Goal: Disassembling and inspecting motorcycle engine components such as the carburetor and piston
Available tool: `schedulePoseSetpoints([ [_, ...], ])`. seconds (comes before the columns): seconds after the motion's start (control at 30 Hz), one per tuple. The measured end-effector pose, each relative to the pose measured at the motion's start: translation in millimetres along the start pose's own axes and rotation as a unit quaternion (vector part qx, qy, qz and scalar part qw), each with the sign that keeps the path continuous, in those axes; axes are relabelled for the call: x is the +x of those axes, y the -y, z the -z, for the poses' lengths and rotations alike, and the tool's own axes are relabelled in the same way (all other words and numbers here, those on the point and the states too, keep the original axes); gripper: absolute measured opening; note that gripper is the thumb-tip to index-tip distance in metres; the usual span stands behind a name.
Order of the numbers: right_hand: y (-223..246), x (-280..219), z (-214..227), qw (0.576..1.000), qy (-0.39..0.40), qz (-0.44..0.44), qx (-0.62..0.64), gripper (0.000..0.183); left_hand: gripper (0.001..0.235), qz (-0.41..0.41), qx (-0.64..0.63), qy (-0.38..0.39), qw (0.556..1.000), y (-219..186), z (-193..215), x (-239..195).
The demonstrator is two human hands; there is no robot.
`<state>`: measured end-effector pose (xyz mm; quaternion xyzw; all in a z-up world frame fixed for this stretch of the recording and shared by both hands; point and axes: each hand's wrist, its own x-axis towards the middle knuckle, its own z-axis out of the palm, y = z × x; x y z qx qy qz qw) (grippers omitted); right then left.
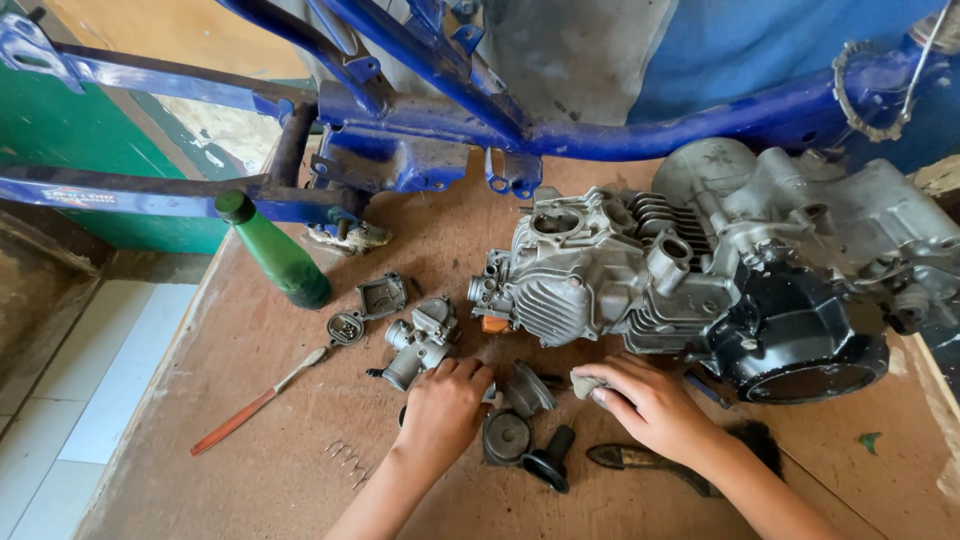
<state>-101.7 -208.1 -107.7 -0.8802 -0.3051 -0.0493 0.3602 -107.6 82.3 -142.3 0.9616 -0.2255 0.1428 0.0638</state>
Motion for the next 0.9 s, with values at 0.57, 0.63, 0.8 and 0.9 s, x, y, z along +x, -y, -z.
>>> schedulePoseSetpoints([
  [0.57, -8, -1, -1, 0.999, 0.02, -0.042, -0.003, 0.034, 0.118, 0.172, 0.003, -0.111, 0.979, 55, -8, 7],
  [0.63, -7, -2, -2, 0.999, 0.018, -0.048, -0.002, 0.035, 0.126, 0.19, 0.003, -0.079, 0.979, 59, -19, 5],
  [0.8, -33, -7, -25, 0.996, 0.023, 0.029, -0.08, 0.039, 0.116, 0.18, -0.066, -0.098, 0.977, 68, -22, 3],
  [0.9, -1, 8, -39, 0.99, -0.009, 0.123, -0.072, 0.033, 0.116, 0.137, -0.101, -0.101, 0.98, 83, -22, 3],
])
